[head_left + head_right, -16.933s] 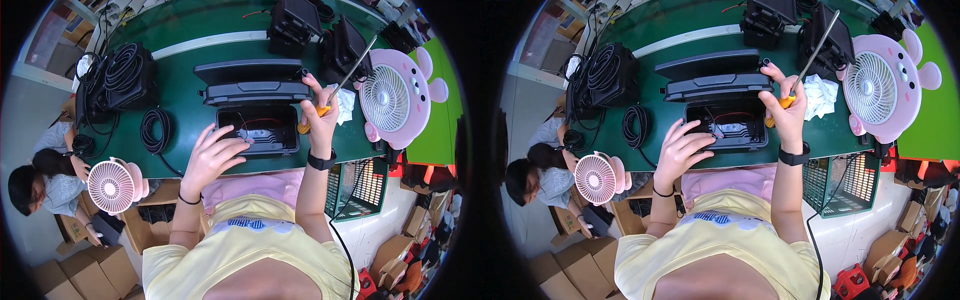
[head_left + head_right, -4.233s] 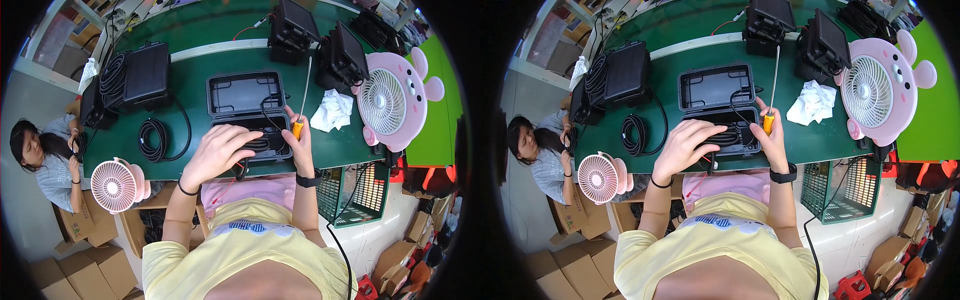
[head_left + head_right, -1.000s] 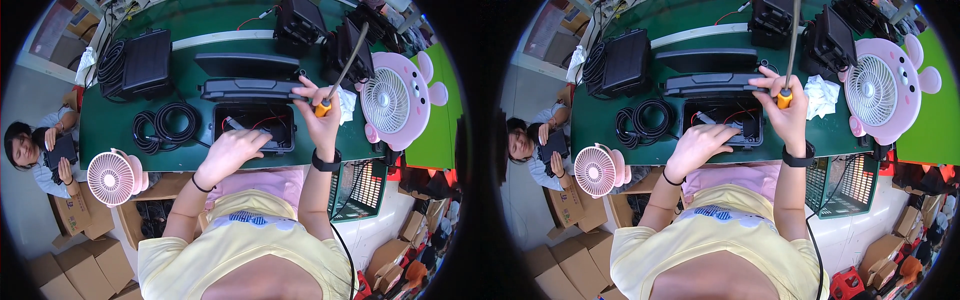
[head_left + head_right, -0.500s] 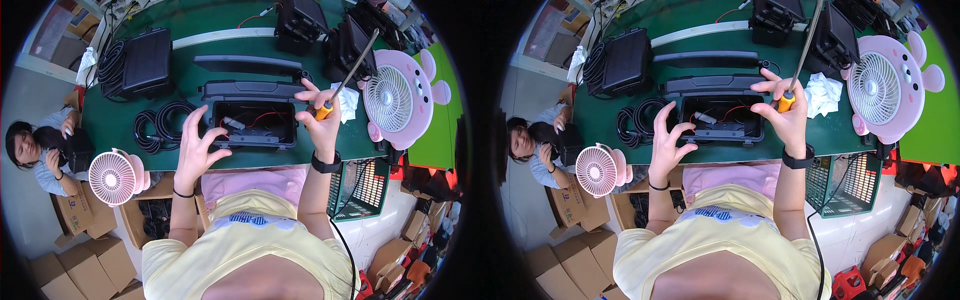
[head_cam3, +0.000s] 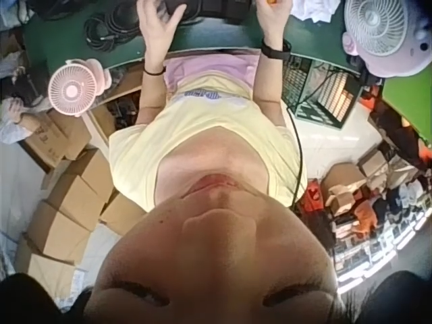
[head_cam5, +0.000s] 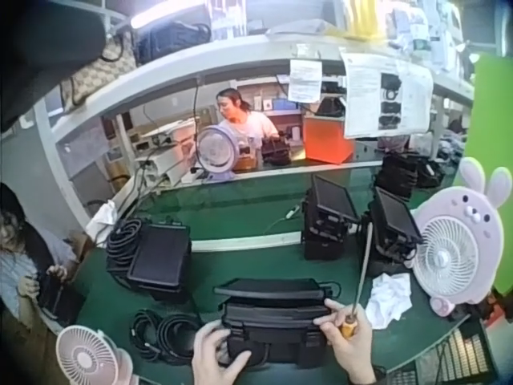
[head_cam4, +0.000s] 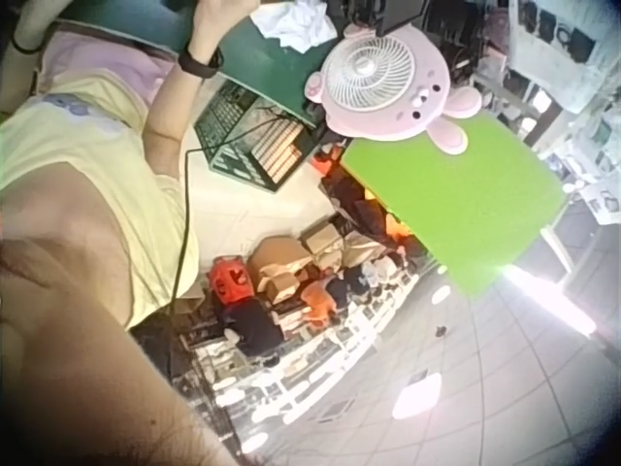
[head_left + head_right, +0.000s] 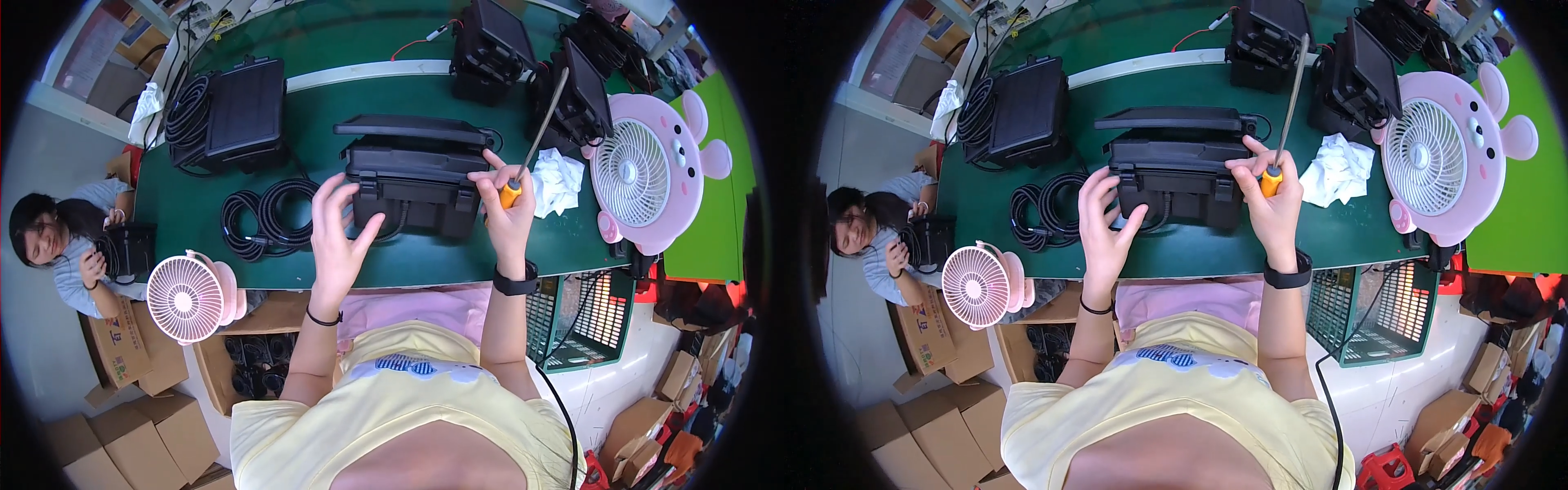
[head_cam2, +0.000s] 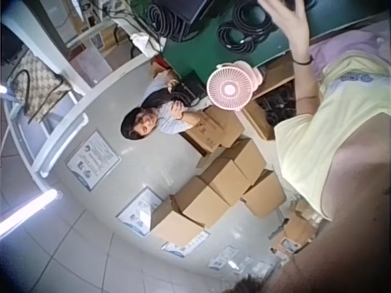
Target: Assembling and inspecting electronic control boxes for solar panels using a screwdriver.
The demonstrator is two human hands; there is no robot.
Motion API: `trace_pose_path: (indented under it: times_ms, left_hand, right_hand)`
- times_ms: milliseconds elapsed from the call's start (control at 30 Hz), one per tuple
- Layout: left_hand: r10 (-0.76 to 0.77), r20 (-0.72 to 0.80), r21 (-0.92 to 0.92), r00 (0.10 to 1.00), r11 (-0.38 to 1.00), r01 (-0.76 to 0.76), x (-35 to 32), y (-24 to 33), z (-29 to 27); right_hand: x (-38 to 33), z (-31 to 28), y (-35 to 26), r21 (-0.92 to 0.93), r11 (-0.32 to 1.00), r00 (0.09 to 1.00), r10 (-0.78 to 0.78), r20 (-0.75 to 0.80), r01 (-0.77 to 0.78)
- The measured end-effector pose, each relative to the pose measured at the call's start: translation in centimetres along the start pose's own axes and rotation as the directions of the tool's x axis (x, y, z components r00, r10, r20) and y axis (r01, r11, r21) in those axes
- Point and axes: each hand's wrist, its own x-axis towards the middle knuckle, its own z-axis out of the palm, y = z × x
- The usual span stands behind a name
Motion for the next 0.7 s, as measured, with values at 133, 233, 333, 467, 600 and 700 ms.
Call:
trace_pose_path:
  times_ms: [133, 233, 333, 467, 600, 700]
  left_hand:
    - [-0.011, 0.01, -0.056, 1.0, 0.998, 0.011, 0.6, -0.1, -0.3]
    - [0.007, 0.093, -0.221, 0.996, 0.975, 0.013, 1.0, -1.9, -0.6]
    - [0.02, 0.006, -0.201, 1.0, 0.979, -0.018, 1.1, 0.3, -0.4]
    - [0.109, 0.077, -0.007, 0.991, 0.994, -0.109, 1.9, -0.3, -0.2]
    - [0.073, -0.012, -0.236, 0.997, 0.969, -0.074, 2.5, -1.1, 1.1]
    - [0.074, 0.059, -0.045, 0.996, 0.996, -0.071, 3.8, -0.6, 0.8]
  right_hand:
    - [-0.1, 0.3, -0.2, 0.049, 0.997, 0.997, 0.067, -0.03, -0.065]
    - [-0.1, 0.4, -0.6, 0.055, 0.989, 0.989, 0.143, -0.043, -0.14]
    - [-0.1, 0.4, -0.5, 0.04, 0.989, 0.989, 0.145, -0.039, -0.143]
    - [0.4, 0.3, -0.3, 0.036, 0.995, 0.996, 0.09, -0.028, -0.089]
    - [0.9, 0.6, -0.3, -0.007, 0.997, 0.996, 0.078, -0.044, -0.079]
    - [1.1, 0.4, 0.0, 0.002, 0.998, 0.997, 0.062, -0.035, -0.062]
